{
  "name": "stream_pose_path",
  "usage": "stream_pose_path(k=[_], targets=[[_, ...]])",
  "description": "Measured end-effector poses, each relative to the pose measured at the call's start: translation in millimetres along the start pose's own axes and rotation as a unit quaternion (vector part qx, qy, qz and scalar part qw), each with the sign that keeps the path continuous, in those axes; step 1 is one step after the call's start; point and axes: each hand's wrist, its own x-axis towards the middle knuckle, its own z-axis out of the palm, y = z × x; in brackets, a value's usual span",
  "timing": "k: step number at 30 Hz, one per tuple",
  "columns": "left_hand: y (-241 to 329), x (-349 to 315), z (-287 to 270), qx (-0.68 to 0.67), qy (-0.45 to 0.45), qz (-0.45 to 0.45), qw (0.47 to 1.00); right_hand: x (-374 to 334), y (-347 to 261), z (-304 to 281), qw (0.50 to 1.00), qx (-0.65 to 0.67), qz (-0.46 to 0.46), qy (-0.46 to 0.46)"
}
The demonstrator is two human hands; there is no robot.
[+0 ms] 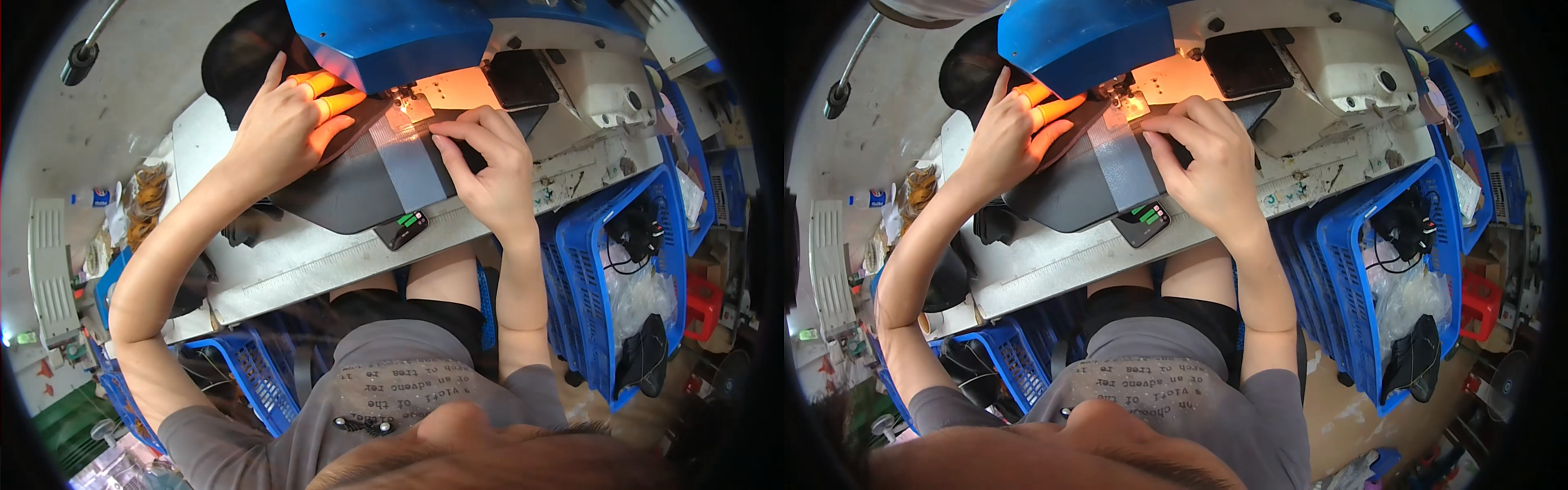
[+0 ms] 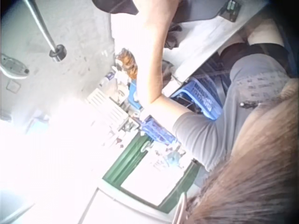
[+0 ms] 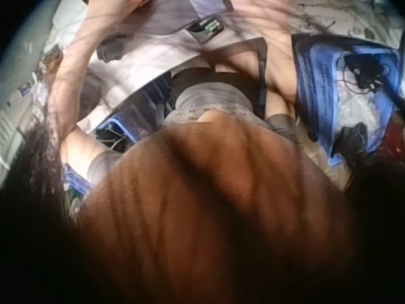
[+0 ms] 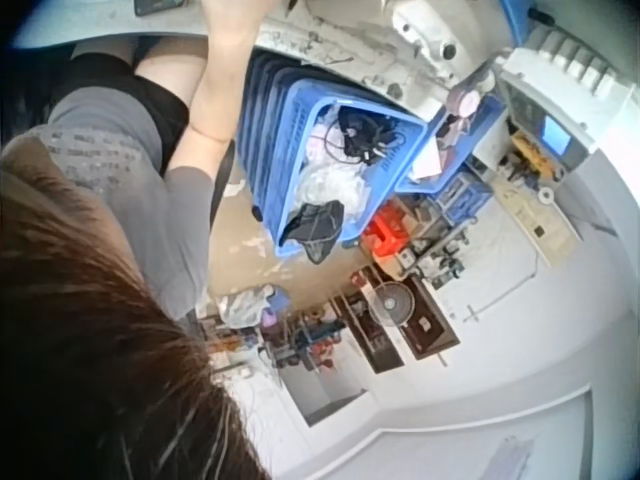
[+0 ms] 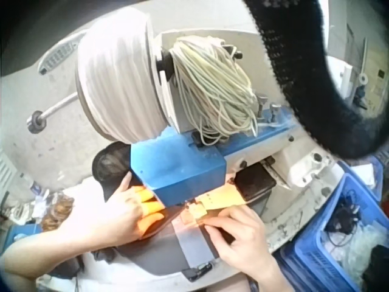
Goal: The person sews black fabric parts using a sewing machine, guiding each piece under the needle and stitching along the edges. They handle multiple parts one at a time, stack the finished pieces, and bundle them with a rubber band before placing them in a blue crate.
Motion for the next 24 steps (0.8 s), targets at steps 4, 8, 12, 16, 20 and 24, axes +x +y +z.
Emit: stream_pose_path(k=[4,8,12,16,20,24], targets=[[19,0,-3,0.023,0.01,-0.034,0.999,0,2,1,1.0,0.006,-0.011,0.003],[43,5,-8,0.012,-0.024,-0.084,0.996,-1,3,2,1.0,0.002,-0.01,0.01],[53,-1,-12,-0.048,-0.018,-0.097,0.994,-1,2,2,1.0,0.003,-0.001,0.015],[55,-13,-14,-0.084,-0.002,-0.061,0.995,-1,1,3,1.0,0.01,-0.001,0.025],[58,-13,-20,-0.081,-0.043,-0.033,0.995,-1,0,3,1.0,0.003,-0.001,0.021],[50,0,-32,-0.033,-0.124,-0.006,0.992,-1,0,2,1.0,-0.004,0.003,0.023]])
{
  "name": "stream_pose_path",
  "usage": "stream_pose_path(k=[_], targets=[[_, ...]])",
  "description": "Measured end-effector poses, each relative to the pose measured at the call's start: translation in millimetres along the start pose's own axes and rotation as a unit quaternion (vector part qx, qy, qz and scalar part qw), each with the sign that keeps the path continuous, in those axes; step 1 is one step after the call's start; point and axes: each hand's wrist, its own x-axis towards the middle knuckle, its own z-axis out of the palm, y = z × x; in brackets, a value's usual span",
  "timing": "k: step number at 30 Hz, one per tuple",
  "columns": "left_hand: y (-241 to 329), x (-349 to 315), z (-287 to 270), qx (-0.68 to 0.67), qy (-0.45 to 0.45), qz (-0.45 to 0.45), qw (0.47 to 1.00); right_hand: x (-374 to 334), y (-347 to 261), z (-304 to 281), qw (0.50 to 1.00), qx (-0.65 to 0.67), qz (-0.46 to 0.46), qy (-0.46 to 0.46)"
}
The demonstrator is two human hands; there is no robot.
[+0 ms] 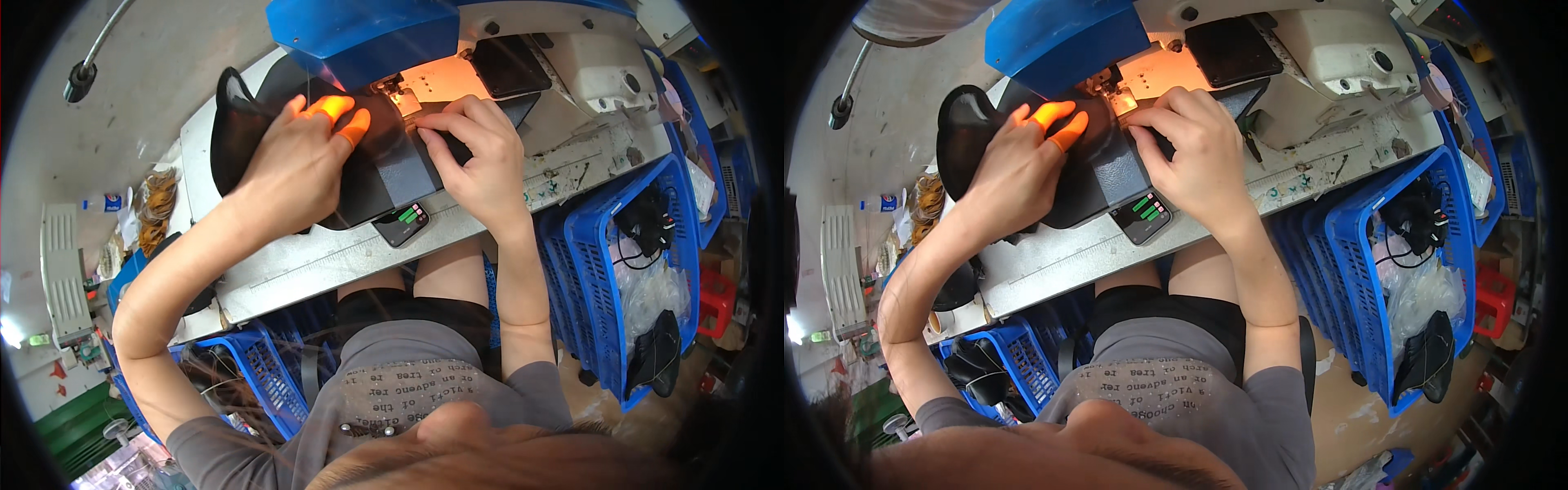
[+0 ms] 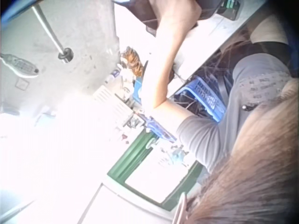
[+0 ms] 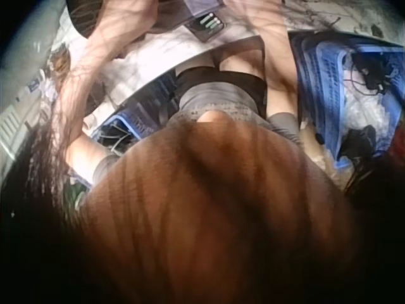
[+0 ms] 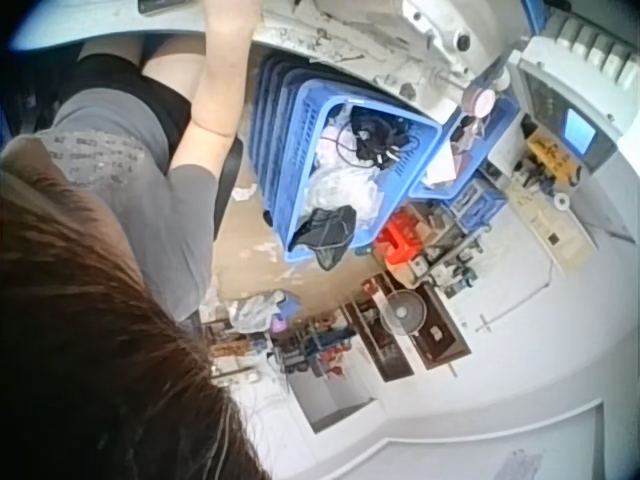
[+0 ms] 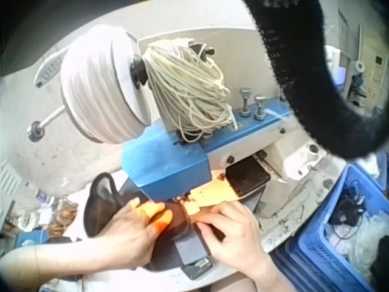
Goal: The person sews black fabric parts using a sewing machine, guiding each piece under the needle and stitching along the edges. They handle multiple parts one at a time, stack the finished pieces, and bundle them with a rubber band before placing them in a blue crate.
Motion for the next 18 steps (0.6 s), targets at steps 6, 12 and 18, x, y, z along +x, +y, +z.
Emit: stream_pose_path(k=[6,12,18], targets=[[-19,7,-1,0.143,-0.027,0.014,0.989,-1,2,1,1.0,-0.002,-0.003,-0.004],[-39,2,13,0.169,0.034,-0.005,0.985,-1,1,2,1.0,-0.001,-0.004,-0.009],[-21,3,20,0.237,0.075,-0.05,0.967,0,2,1,1.0,-0.008,-0.005,-0.008]])
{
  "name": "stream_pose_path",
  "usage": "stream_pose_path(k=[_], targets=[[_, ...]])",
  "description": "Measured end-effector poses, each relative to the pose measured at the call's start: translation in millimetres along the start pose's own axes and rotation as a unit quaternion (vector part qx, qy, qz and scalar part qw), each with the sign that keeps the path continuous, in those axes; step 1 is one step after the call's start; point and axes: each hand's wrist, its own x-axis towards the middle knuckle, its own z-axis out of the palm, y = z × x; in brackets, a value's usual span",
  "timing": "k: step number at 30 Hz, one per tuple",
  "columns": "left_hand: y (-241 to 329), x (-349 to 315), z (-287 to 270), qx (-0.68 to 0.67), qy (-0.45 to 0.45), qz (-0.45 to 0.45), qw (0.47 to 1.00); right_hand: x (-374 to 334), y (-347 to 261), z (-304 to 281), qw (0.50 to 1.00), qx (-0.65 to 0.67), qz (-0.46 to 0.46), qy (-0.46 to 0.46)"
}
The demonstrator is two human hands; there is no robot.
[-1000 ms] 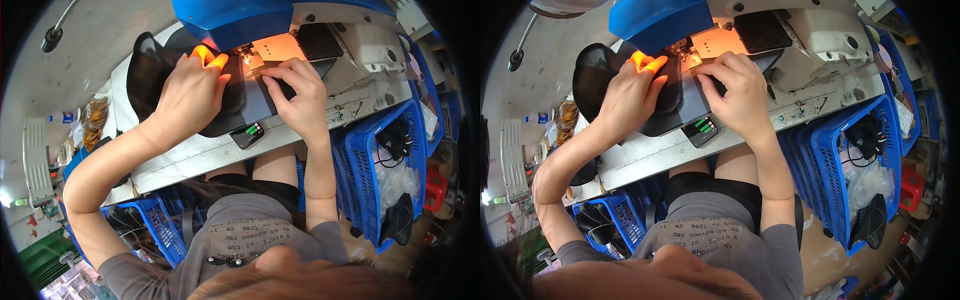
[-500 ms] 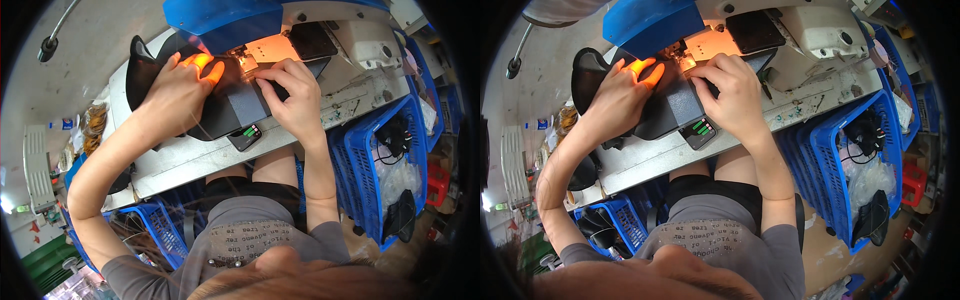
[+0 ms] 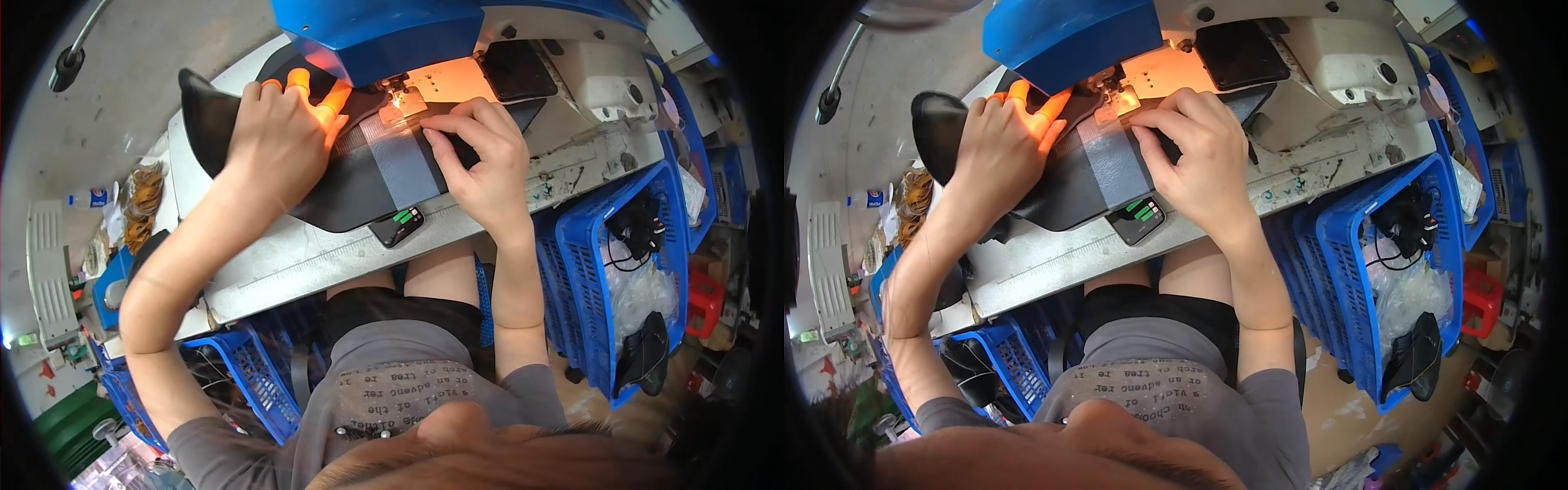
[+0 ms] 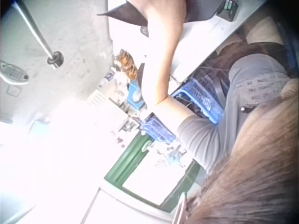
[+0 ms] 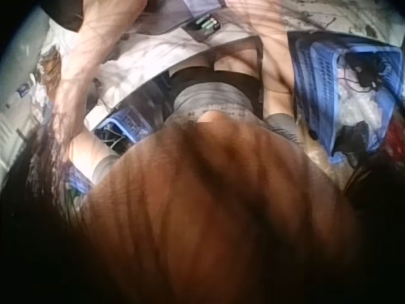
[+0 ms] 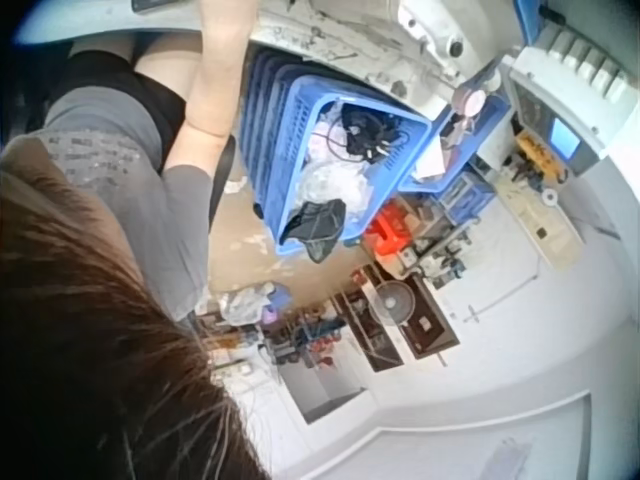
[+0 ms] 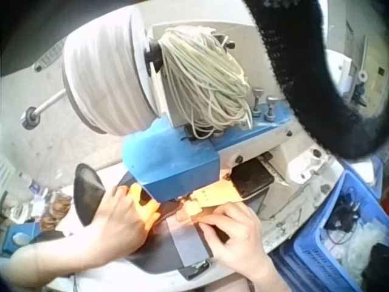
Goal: The person sews black fabric parts using a sewing machine, guiding each piece under the needle and stitching along the edges. They handle multiple parts one at a time, stack the finished pieces, and bundle them with a rubber band before placing them in a blue crate.
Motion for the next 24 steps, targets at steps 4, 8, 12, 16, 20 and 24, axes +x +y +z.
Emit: stream_pose_path(k=[4,8,12,16,20,24], targets=[[28,1,-10,0.026,-0.046,-0.105,0.993,0,-1,2,1.0,0.0,0.004,0.0],[47,3,-10,0.054,-0.055,-0.167,0.983,0,-2,1,1.0,-0.003,0.005,-0.004],[55,6,-10,0.077,-0.027,-0.194,0.978,-1,-2,1,1.0,-0.005,0.005,-0.003],[51,11,-1,0.067,0.001,-0.2,0.977,0,-3,0,1.0,-0.008,0.01,-0.004],[40,0,-1,0.037,0.021,-0.213,0.976,0,-3,-2,1.0,0.004,0.017,-0.013],[45,-29,-22,-0.028,0.03,-0.183,0.982,0,-4,-1,1.0,0.003,0.018,-0.011]])
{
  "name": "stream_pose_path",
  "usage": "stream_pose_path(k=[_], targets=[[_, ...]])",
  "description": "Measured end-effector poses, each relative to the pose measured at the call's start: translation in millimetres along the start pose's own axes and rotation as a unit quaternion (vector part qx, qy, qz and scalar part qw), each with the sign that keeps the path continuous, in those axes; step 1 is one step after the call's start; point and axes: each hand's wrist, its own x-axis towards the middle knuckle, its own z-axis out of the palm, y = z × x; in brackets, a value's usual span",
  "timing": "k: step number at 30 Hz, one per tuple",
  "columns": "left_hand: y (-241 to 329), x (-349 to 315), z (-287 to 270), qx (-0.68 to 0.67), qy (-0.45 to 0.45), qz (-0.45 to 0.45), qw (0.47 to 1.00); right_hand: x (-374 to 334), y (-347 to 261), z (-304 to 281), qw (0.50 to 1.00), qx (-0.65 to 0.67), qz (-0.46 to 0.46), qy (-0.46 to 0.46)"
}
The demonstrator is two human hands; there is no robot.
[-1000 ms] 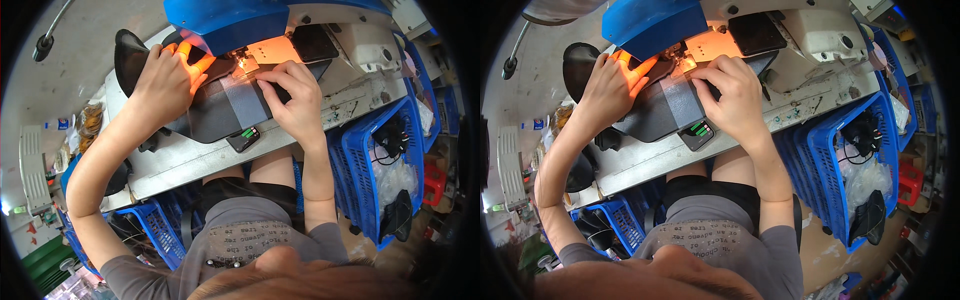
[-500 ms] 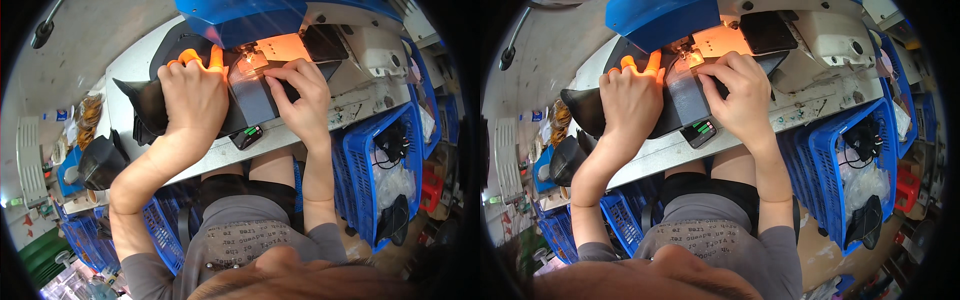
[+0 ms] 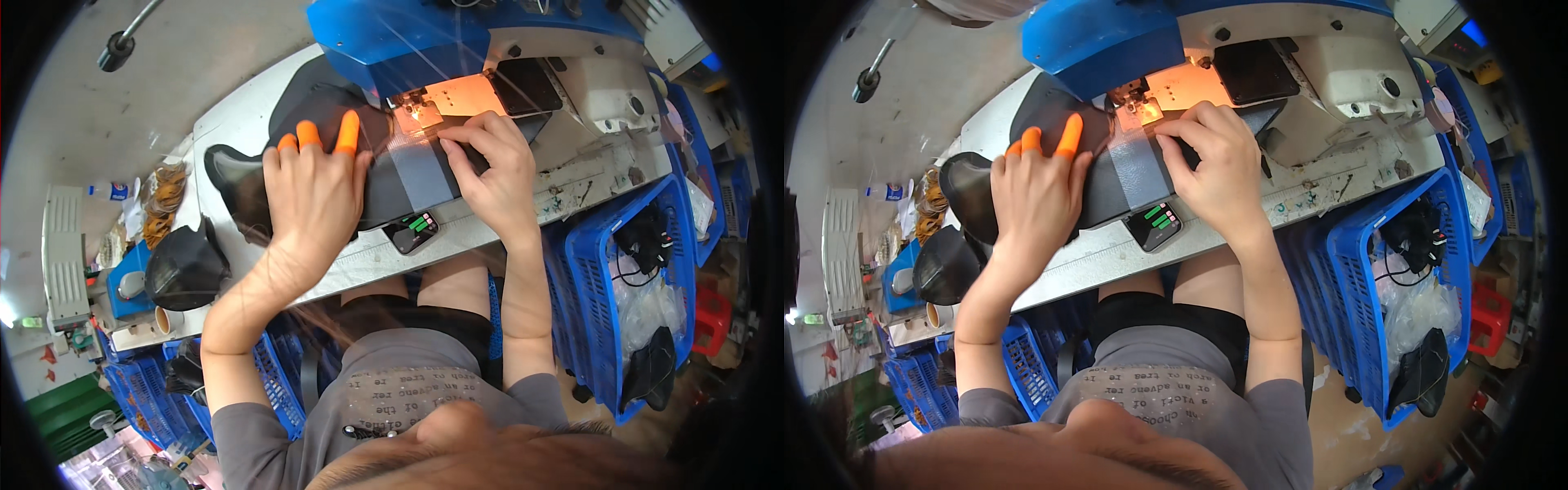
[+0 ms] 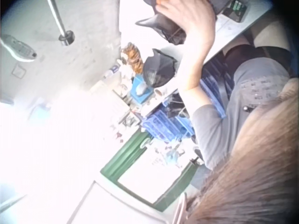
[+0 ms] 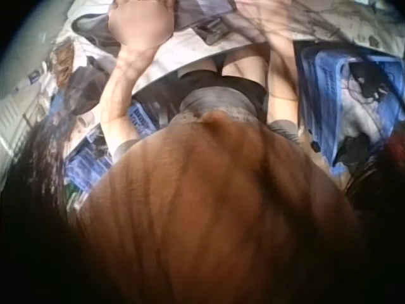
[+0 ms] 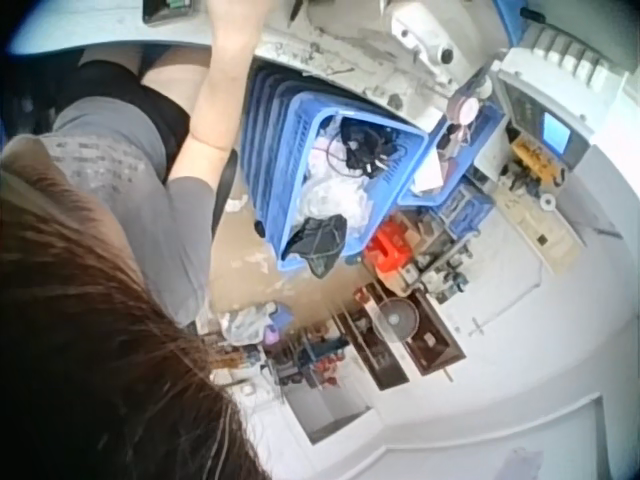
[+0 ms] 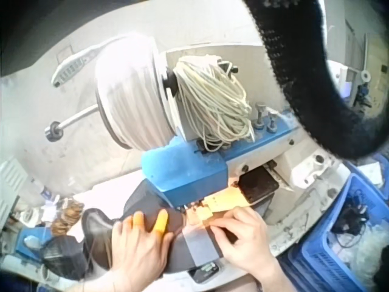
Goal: The person sews black fabric parts using a sewing machine, guiding each piece under the needle and stitching along the edges. They handle multiple parts one at a time, stack the finished pieces, and bundle them with a rubber band before placing them in a blue crate.
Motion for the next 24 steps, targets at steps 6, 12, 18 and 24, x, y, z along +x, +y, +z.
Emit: stream_pose_path(k=[6,12,18,24], targets=[[-2,-38,-16,-0.083,-0.007,0.03,0.996,-1,-1,-1,1.0,-0.002,0.003,0.003],[-13,-61,-6,-0.141,0.004,0.038,0.989,1,-3,-2,1.0,-0.002,0.007,-0.005],[-85,-100,19,-0.32,0.18,-0.195,0.909,2,-6,-2,1.0,-0.002,0.008,-0.013],[-185,-152,-1,-0.038,0.346,-0.183,0.92,1,-9,-5,1.0,-0.012,0.004,-0.019]])
